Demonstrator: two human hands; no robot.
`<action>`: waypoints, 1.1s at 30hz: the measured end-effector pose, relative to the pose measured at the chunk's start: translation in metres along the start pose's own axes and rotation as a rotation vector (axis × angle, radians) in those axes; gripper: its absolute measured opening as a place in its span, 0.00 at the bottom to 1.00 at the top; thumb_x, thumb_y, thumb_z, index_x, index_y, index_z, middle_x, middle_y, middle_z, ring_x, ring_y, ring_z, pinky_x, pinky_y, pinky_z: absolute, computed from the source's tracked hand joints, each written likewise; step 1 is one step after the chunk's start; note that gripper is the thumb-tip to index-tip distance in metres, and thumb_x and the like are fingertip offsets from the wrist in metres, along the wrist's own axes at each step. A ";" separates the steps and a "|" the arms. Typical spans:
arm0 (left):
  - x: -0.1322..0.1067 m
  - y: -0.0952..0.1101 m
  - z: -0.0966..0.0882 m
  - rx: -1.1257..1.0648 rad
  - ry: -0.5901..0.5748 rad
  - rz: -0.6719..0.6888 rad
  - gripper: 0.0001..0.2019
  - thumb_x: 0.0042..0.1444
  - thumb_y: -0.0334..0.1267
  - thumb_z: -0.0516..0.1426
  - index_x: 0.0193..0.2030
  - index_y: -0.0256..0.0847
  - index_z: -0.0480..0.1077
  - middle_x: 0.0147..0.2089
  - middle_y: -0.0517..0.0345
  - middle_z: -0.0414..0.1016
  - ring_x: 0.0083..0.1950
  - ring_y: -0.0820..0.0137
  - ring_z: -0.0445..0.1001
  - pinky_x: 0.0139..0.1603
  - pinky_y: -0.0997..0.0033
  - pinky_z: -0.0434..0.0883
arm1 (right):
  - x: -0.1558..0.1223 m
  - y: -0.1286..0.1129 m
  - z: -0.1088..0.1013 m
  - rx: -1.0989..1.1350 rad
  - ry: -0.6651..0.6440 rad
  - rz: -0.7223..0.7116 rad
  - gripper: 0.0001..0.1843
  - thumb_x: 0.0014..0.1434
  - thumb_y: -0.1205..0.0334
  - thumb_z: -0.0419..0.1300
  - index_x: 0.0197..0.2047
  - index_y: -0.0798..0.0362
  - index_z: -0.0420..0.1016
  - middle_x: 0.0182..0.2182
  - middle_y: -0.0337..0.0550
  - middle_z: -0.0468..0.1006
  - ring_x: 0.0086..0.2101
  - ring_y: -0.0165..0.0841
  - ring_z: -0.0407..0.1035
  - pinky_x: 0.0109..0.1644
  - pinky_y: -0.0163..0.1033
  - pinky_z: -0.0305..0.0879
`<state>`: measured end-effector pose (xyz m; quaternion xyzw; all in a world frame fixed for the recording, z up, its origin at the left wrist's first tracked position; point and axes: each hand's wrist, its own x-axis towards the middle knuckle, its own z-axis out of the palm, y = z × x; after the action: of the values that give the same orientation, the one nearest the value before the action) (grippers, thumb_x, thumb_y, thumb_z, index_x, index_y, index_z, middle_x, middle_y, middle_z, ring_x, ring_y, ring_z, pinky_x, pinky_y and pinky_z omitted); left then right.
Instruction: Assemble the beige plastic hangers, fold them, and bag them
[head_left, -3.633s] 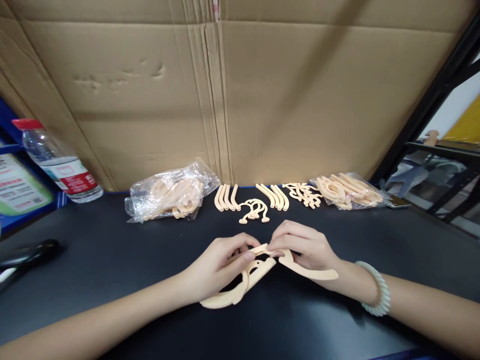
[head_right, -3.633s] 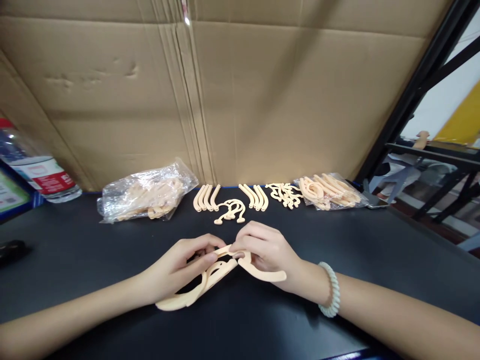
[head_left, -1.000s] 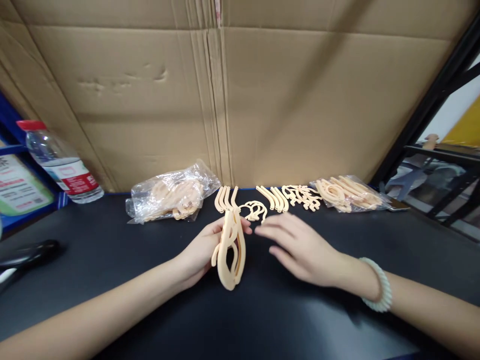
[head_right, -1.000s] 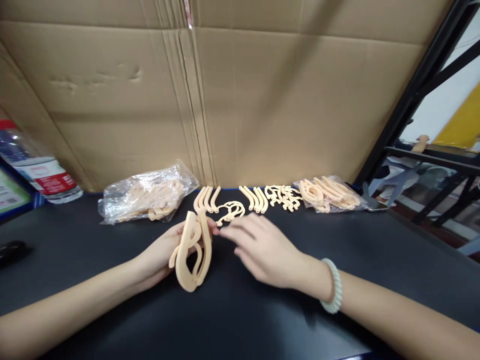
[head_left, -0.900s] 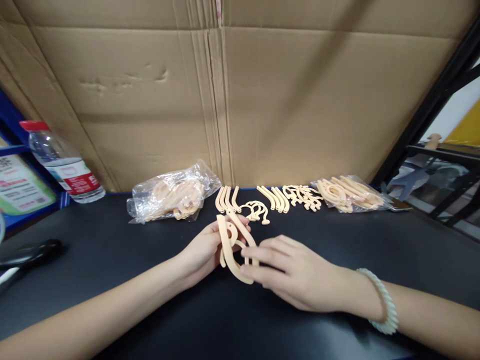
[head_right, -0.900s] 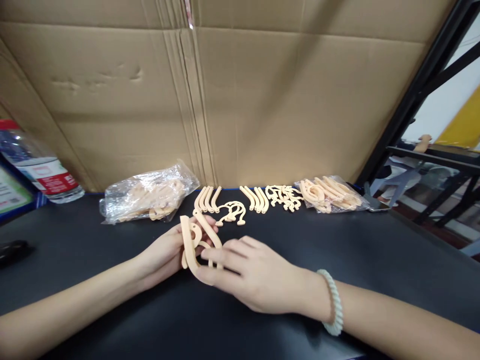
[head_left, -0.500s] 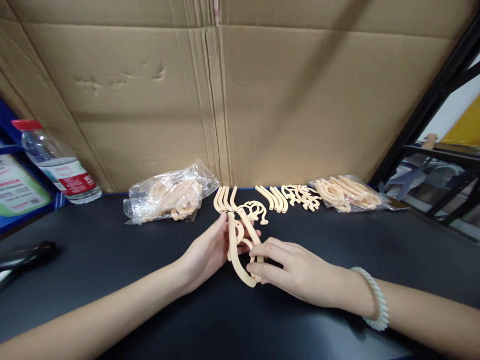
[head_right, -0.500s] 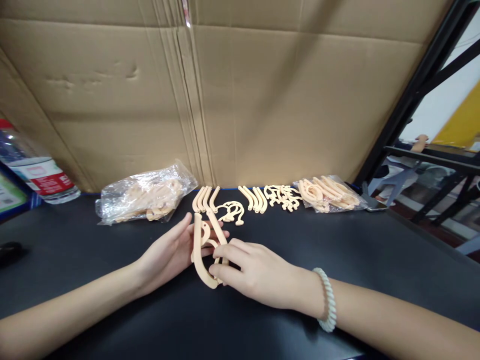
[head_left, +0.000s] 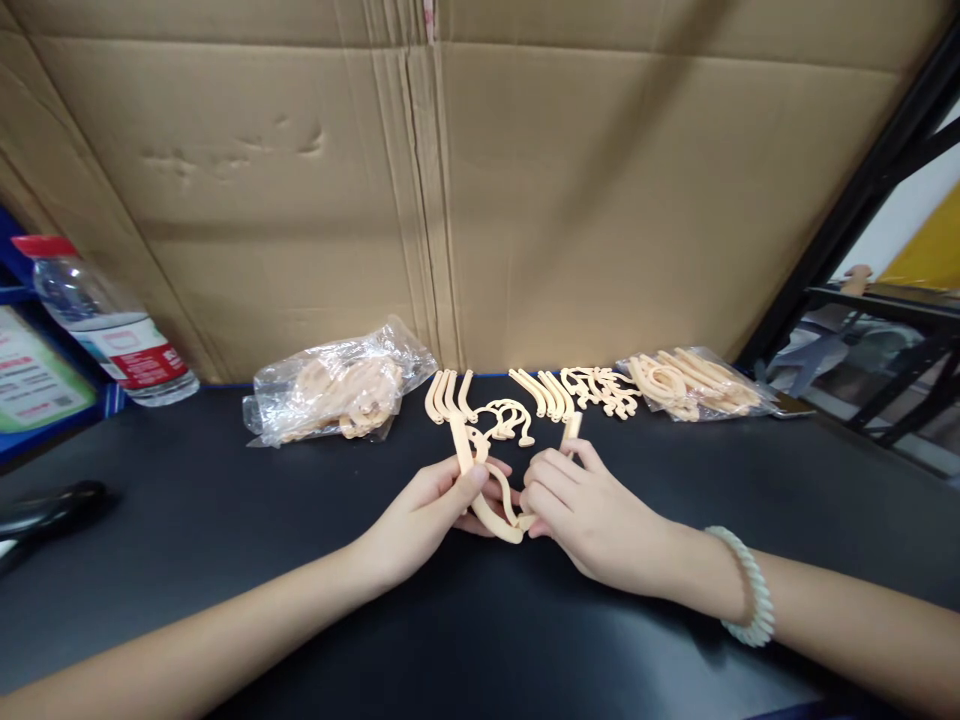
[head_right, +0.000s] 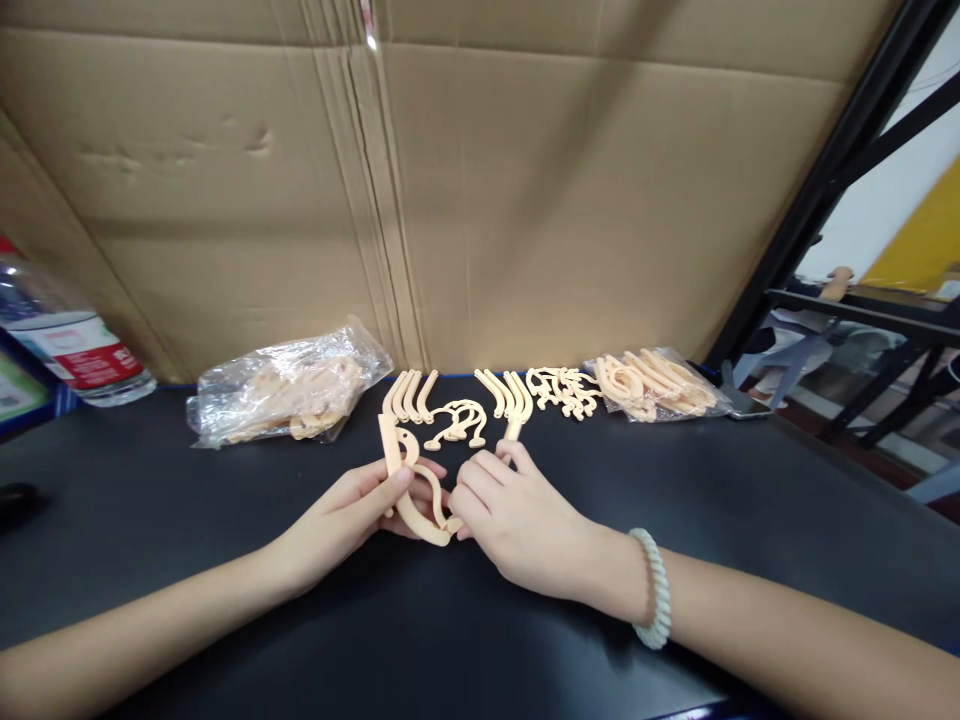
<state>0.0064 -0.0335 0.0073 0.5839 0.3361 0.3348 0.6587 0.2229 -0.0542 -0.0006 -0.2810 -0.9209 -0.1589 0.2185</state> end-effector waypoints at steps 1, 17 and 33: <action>0.000 0.000 0.000 0.021 0.002 -0.001 0.20 0.59 0.53 0.58 0.44 0.35 0.74 0.37 0.50 0.80 0.39 0.63 0.79 0.42 0.65 0.76 | 0.000 0.000 -0.001 0.001 -0.012 0.005 0.13 0.69 0.68 0.46 0.35 0.57 0.68 0.33 0.44 0.71 0.35 0.36 0.61 0.47 0.46 0.52; 0.002 0.008 -0.002 -0.122 0.076 -0.033 0.17 0.61 0.48 0.57 0.37 0.33 0.71 0.29 0.48 0.81 0.26 0.68 0.79 0.27 0.75 0.74 | -0.001 0.008 -0.017 -0.093 0.143 -0.234 0.16 0.68 0.74 0.45 0.34 0.55 0.70 0.27 0.40 0.73 0.29 0.31 0.64 0.44 0.43 0.59; 0.002 0.010 -0.001 -0.122 0.046 -0.029 0.19 0.58 0.52 0.59 0.35 0.34 0.71 0.29 0.47 0.82 0.25 0.69 0.78 0.26 0.76 0.72 | -0.016 0.102 0.003 -0.135 0.210 0.266 0.11 0.66 0.68 0.52 0.42 0.52 0.76 0.38 0.51 0.76 0.39 0.42 0.67 0.41 0.47 0.62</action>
<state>0.0063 -0.0308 0.0170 0.5299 0.3385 0.3587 0.6899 0.2942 0.0208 0.0061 -0.3964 -0.8349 -0.2184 0.3134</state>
